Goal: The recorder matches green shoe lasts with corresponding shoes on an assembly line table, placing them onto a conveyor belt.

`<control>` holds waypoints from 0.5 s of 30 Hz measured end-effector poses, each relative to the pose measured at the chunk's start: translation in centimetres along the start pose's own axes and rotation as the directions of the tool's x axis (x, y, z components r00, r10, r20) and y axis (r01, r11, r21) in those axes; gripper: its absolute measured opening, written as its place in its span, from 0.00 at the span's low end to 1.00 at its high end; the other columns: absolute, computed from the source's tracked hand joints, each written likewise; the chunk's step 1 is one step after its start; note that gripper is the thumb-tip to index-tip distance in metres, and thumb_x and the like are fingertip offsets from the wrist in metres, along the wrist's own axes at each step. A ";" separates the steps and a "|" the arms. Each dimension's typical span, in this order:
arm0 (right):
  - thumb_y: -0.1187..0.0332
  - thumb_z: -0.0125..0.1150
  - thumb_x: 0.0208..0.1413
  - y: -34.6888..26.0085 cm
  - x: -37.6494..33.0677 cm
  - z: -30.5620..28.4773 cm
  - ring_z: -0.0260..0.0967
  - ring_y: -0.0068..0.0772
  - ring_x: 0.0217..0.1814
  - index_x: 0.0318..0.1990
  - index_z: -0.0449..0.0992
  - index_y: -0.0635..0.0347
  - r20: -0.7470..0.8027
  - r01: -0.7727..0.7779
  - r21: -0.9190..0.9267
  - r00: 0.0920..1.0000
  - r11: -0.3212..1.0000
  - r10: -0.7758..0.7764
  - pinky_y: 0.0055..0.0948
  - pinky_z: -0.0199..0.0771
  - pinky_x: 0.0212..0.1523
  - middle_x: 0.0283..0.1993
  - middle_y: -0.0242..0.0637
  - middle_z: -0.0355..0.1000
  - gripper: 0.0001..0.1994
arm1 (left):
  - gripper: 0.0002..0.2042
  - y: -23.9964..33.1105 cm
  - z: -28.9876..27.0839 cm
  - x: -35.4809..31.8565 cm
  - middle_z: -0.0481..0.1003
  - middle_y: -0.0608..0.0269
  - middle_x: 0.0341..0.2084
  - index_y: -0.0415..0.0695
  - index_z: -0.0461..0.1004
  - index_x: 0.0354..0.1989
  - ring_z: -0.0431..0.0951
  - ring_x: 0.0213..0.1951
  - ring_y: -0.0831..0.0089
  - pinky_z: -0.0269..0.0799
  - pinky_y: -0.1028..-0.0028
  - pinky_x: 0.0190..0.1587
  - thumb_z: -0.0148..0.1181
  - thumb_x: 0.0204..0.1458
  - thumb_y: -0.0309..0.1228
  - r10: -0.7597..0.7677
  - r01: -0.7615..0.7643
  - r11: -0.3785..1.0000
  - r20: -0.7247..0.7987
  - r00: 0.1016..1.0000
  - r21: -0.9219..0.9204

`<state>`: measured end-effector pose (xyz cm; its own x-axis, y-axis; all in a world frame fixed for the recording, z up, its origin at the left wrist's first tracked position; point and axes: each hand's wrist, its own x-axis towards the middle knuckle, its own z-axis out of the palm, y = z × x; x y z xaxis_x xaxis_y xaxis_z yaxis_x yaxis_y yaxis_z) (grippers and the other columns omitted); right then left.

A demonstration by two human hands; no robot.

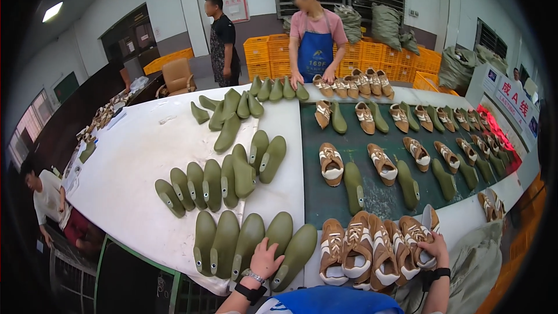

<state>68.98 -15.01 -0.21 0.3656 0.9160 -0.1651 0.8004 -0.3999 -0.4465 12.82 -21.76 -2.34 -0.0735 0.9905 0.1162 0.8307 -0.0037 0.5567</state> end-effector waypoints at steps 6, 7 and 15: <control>0.55 0.74 0.25 1.3 0.5 1.0 0.67 0.47 0.49 0.50 0.69 0.66 -0.047 0.066 -0.001 0.997 0.998 -0.066 0.35 0.67 0.51 0.47 0.51 0.68 0.40 | 0.30 0.4 -1.9 -2.8 0.58 0.44 0.56 0.45 0.71 0.47 0.58 0.55 0.44 0.62 0.56 0.54 0.59 0.42 0.55 0.146 -0.151 0.985 0.069 0.987 0.080; 0.59 0.73 0.27 1.5 0.7 1.0 0.71 0.42 0.42 0.46 0.72 0.67 -0.032 0.136 0.058 0.990 0.989 -0.134 0.33 0.70 0.45 0.40 0.48 0.73 0.34 | 0.29 0.6 -2.1 -3.5 0.55 0.47 0.58 0.47 0.72 0.45 0.58 0.55 0.44 0.63 0.55 0.52 0.60 0.38 0.56 0.151 -0.156 0.983 0.057 0.987 0.092; 0.61 0.72 0.27 4.5 2.3 2.5 0.69 0.44 0.43 0.44 0.72 0.69 -0.015 0.137 0.170 0.991 0.976 -0.136 0.34 0.69 0.44 0.41 0.50 0.70 0.32 | 0.23 2.3 -0.4 -5.1 0.56 0.49 0.57 0.48 0.76 0.38 0.60 0.53 0.44 0.68 0.56 0.47 0.63 0.34 0.49 0.118 -0.088 0.957 -0.094 0.988 0.278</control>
<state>72.25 -14.58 -4.84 0.2606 0.9613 -0.0894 0.7501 -0.2599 -0.6081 14.93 -26.83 -1.33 -0.0265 0.9657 0.2585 0.9545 -0.0524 0.2937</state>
